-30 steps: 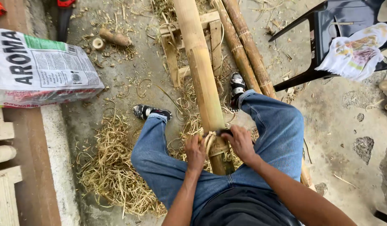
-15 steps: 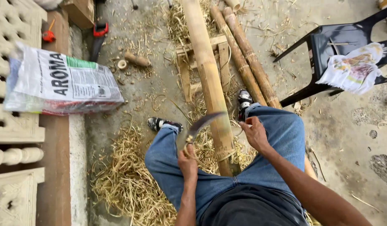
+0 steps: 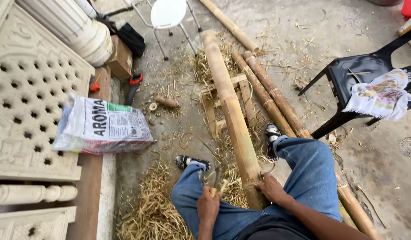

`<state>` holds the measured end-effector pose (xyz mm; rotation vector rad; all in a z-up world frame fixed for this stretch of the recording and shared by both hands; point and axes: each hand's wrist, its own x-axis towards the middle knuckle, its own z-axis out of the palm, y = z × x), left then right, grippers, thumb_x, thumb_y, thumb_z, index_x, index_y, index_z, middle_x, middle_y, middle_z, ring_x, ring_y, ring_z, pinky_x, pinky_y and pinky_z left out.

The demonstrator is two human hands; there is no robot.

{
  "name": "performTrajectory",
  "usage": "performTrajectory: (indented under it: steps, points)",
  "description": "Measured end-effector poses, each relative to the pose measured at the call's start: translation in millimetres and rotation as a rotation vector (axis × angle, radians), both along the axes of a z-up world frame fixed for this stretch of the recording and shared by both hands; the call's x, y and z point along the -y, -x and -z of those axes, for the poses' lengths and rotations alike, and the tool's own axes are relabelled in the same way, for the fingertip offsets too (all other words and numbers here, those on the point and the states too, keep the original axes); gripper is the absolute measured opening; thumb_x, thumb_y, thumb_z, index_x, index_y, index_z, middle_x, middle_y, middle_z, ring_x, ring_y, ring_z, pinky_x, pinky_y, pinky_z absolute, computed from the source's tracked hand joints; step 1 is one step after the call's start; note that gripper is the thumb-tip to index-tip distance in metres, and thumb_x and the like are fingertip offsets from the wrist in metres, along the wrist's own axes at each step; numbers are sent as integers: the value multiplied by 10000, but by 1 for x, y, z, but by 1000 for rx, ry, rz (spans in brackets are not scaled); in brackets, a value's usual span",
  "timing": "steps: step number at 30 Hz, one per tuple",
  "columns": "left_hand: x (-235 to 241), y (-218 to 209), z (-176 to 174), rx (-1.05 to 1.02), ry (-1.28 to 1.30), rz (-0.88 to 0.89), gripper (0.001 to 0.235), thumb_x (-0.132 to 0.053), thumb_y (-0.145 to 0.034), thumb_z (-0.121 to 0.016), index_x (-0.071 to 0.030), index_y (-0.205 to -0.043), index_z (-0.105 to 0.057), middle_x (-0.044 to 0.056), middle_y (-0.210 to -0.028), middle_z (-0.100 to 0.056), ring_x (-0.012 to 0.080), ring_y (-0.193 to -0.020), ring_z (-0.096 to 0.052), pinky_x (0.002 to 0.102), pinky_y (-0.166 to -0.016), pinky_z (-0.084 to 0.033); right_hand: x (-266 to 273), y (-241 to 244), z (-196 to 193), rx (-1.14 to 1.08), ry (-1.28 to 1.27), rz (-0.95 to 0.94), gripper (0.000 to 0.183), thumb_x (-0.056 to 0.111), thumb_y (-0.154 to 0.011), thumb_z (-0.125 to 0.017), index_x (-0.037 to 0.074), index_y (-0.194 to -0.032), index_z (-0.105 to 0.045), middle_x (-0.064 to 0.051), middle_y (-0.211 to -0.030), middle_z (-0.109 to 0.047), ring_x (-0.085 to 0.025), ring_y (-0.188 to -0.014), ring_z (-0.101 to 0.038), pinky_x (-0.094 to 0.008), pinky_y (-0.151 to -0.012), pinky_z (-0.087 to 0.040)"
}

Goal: Use a curved knife to scrape and smooth the surface of a bamboo stalk while seated.

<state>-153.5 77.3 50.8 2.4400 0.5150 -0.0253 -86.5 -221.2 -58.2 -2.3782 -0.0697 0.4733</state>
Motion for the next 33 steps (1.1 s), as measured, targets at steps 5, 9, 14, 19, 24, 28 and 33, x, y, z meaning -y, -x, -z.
performTrajectory:
  steps: [5, 9, 14, 19, 24, 28, 33]
  points:
    - [5, -7, -11, -54, -85, 15, 401, -374, -863, -747, -117, -1101, -551, 198, -911, -737, 414, -879, -704, 522, -778, -529, 13, -7, -7, 139, 54, -148, 297, 348, -944, -663, 52, -916, -675, -208, -943, -712, -364, -858, -716, -475, -780, -540]
    - [9, -7, -36, -43, -36, -43, 451, -428, -861, -738, -101, -1113, -556, 195, -900, -738, 398, -868, -718, 499, -779, -546, 7, -5, -33, -90, -167, 65, 263, 289, -898, -708, 32, -856, -669, -175, -704, -713, -317, -658, -746, -462, -648, -578]
    - [5, -9, -23, -13, -51, -119, 411, -444, -905, -689, -91, -1083, -575, 188, -890, -743, 395, -852, -723, 504, -770, -546, -24, -25, -44, -154, -233, 36, 318, 344, -921, -693, 27, -905, -686, -182, -816, -749, -275, -683, -718, -423, -636, -611]
    - [2, -17, -9, -121, 17, -205, 369, -440, -935, -644, -99, -1059, -578, 174, -850, -741, 369, -795, -740, 483, -742, -564, -72, -34, -144, -310, -519, -78, 529, 487, -920, -668, -6, -1109, -705, -255, -1055, -750, -282, -812, -715, -450, -722, -653]
    - [-1, -13, -13, 47, 73, -426, 372, -409, -913, -692, -70, -1021, -584, 171, -797, -719, 369, -760, -722, 494, -710, -554, -75, -58, -122, 21, -367, -12, 872, 548, -881, -790, 42, -1481, -409, -231, -1480, -455, -317, -1246, -528, -506, -1007, -506]
    - [-17, -8, -27, 303, 23, -349, 305, -346, -880, -704, -87, -996, -592, 132, -764, -729, 352, -713, -716, 510, -670, -535, -59, -69, -54, 95, 88, 173, 920, 523, -781, -807, 65, -1436, -352, -200, -1464, -442, -342, -1224, -564, -510, -1010, -501]
    - [-55, 1, 0, 399, -319, -105, 283, -325, -786, -779, -116, -899, -624, 104, -694, -686, 298, -650, -693, 536, -626, -477, -81, -55, -77, -465, 25, 372, 1035, 563, -764, -857, -31, -1389, -285, -317, -1326, -527, -427, -1182, -654, -508, -1005, -580]
